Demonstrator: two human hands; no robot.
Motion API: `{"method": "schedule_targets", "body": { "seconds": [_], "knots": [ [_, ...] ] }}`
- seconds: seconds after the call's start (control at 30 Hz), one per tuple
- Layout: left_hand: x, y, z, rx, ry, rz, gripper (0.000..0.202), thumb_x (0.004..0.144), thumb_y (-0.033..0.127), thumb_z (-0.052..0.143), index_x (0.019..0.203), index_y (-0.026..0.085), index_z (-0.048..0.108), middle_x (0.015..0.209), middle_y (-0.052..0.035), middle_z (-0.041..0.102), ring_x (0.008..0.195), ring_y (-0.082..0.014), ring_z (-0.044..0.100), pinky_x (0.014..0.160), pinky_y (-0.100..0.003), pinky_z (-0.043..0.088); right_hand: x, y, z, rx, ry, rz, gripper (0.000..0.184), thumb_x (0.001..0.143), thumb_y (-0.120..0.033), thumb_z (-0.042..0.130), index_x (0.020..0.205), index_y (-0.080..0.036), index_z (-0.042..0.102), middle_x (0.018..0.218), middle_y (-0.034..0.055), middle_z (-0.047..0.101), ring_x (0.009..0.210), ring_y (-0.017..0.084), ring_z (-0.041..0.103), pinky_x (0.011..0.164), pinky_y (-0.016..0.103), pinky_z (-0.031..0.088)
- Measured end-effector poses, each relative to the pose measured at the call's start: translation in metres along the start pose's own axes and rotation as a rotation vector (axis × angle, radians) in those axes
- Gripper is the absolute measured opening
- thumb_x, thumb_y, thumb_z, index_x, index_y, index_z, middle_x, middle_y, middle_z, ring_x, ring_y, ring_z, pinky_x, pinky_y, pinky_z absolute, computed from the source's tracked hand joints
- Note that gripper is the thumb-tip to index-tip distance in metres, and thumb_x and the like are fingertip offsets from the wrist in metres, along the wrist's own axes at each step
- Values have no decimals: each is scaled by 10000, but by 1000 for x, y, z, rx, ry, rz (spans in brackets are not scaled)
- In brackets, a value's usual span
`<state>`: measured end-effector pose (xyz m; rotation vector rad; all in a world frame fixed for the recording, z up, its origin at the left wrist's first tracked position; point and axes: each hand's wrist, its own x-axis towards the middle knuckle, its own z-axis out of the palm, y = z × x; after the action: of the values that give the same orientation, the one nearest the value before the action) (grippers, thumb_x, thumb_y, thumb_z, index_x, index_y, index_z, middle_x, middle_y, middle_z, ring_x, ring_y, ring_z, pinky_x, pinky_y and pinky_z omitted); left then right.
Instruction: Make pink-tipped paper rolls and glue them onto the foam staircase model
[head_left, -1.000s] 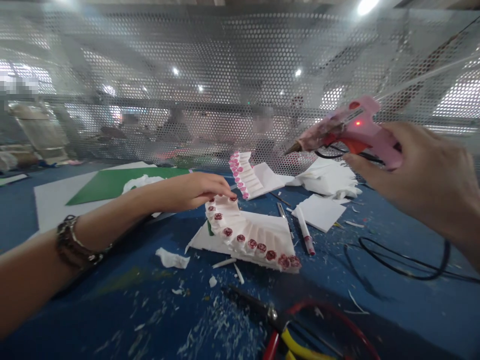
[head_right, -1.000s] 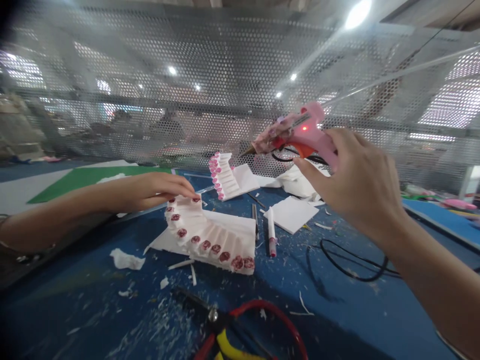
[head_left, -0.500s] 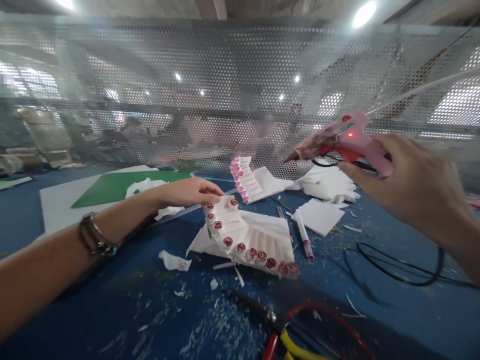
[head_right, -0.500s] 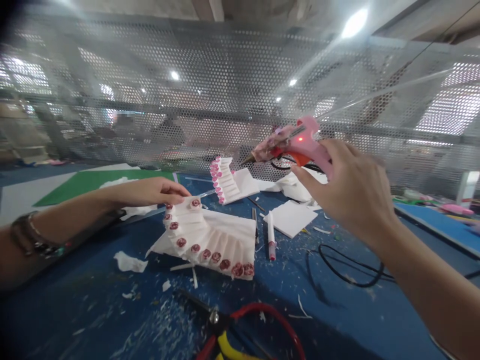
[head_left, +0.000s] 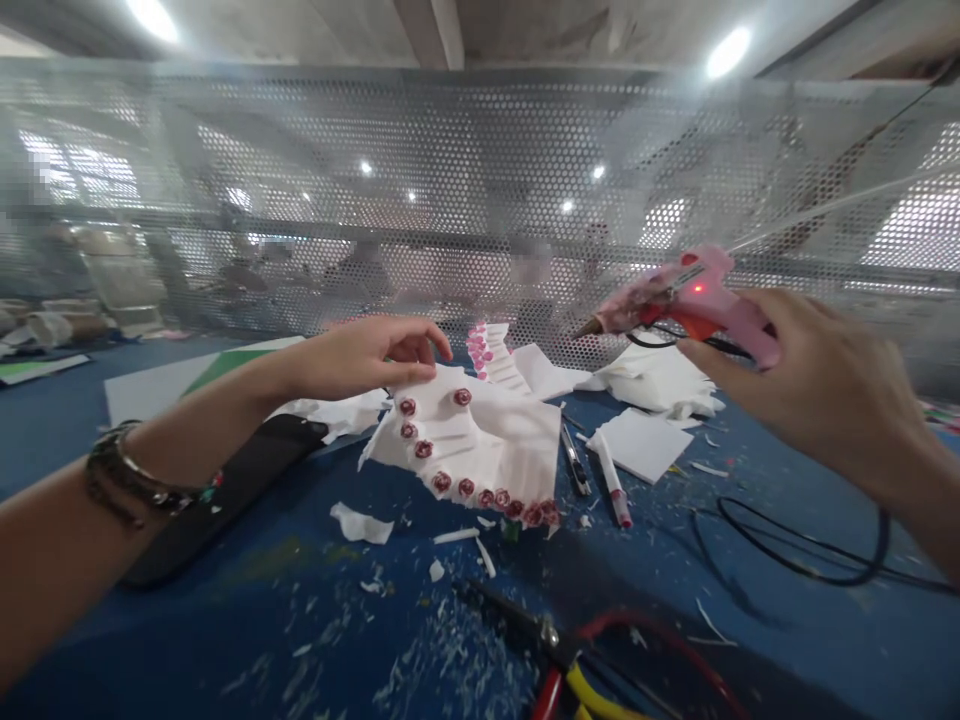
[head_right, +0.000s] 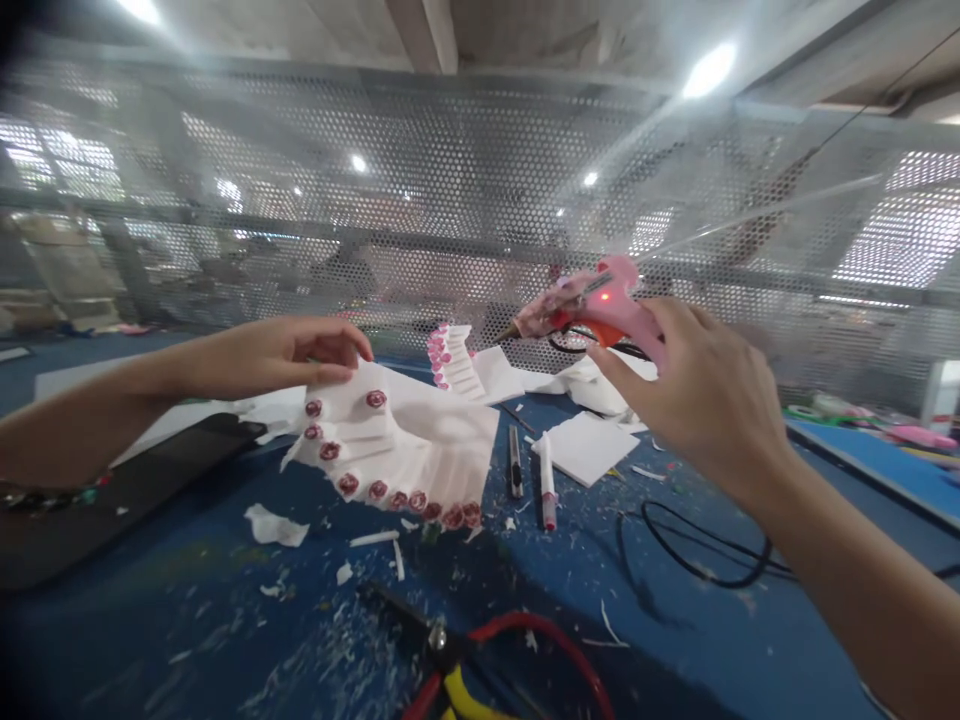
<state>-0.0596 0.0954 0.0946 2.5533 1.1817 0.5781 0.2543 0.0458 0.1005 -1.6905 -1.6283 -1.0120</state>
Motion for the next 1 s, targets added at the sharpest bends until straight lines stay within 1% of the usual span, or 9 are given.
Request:
{"method": "schedule_targets", "body": {
  "seconds": [0.1, 0.27, 0.37, 0.47, 0.53, 0.6, 0.73, 0.87, 1.0],
  "knots": [
    [-3, 0, -5, 83, -24, 37, 330, 777, 369, 446, 1052, 189, 479, 787, -19, 566, 682, -124, 529, 605, -212, 398, 1, 2, 0, -4, -7, 15, 395, 634, -551, 388, 773, -194, 486, 663, 35, 487, 505, 126, 297, 468, 230, 218],
    [-2, -3, -6, 73, -65, -5, 370, 794, 367, 407, 1099, 160, 441, 814, -46, 568, 683, -140, 531, 588, -225, 416, 1, 4, -1, -11, 6, -4, 389, 646, -559, 388, 753, -196, 479, 632, 31, 474, 496, 126, 294, 461, 230, 213],
    [1, -6, -2, 15, -99, -53, 410, 796, 352, 383, 1152, 151, 399, 932, -81, 562, 711, -147, 554, 595, -228, 441, 1, 3, -2, -4, 21, -3, 371, 644, -555, 392, 715, -197, 458, 614, 20, 451, 488, 119, 283, 463, 230, 215],
    [5, -11, 3, -65, -184, -97, 460, 779, 330, 390, 1212, 178, 355, 1108, -103, 497, 783, -160, 573, 623, -228, 462, 1, 3, -2, -3, 8, 9, 368, 636, -562, 395, 677, -199, 430, 607, 15, 434, 493, 117, 284, 464, 228, 215],
    [7, -13, 5, -98, -230, -117, 487, 768, 318, 393, 1234, 187, 339, 1160, -109, 464, 823, -170, 575, 645, -228, 466, 2, 3, -3, -7, 1, 10, 368, 635, -562, 393, 680, -198, 425, 608, 12, 428, 499, 117, 285, 465, 225, 214],
    [8, -15, 7, -100, -265, -127, 486, 766, 305, 384, 1235, 187, 342, 1167, -112, 460, 828, -166, 575, 649, -219, 463, 2, 3, -3, -7, 0, 5, 374, 634, -559, 388, 699, -194, 433, 613, 12, 426, 502, 115, 284, 466, 224, 215],
    [8, -15, 7, -43, -371, -109, 469, 762, 267, 391, 1222, 187, 360, 1129, -111, 494, 786, -143, 572, 629, -196, 449, 2, 4, -2, -11, -5, 0, 390, 637, -556, 384, 740, -187, 459, 628, 18, 440, 502, 115, 284, 465, 225, 213],
    [8, -16, 5, -51, -396, -99, 487, 766, 269, 397, 1237, 156, 335, 1103, -122, 511, 829, -146, 557, 651, -194, 445, 2, 6, 1, -27, 13, -25, 387, 651, -551, 391, 759, -189, 471, 642, 27, 460, 513, 126, 310, 468, 225, 221],
    [8, -18, 6, -10, -414, -64, 474, 784, 311, 403, 1232, 164, 354, 1090, -110, 533, 885, -157, 547, 706, -206, 425, 1, 8, 2, -30, 32, -49, 401, 662, -571, 385, 753, -191, 472, 633, 26, 468, 496, 125, 313, 453, 223, 216]
  ]
}}
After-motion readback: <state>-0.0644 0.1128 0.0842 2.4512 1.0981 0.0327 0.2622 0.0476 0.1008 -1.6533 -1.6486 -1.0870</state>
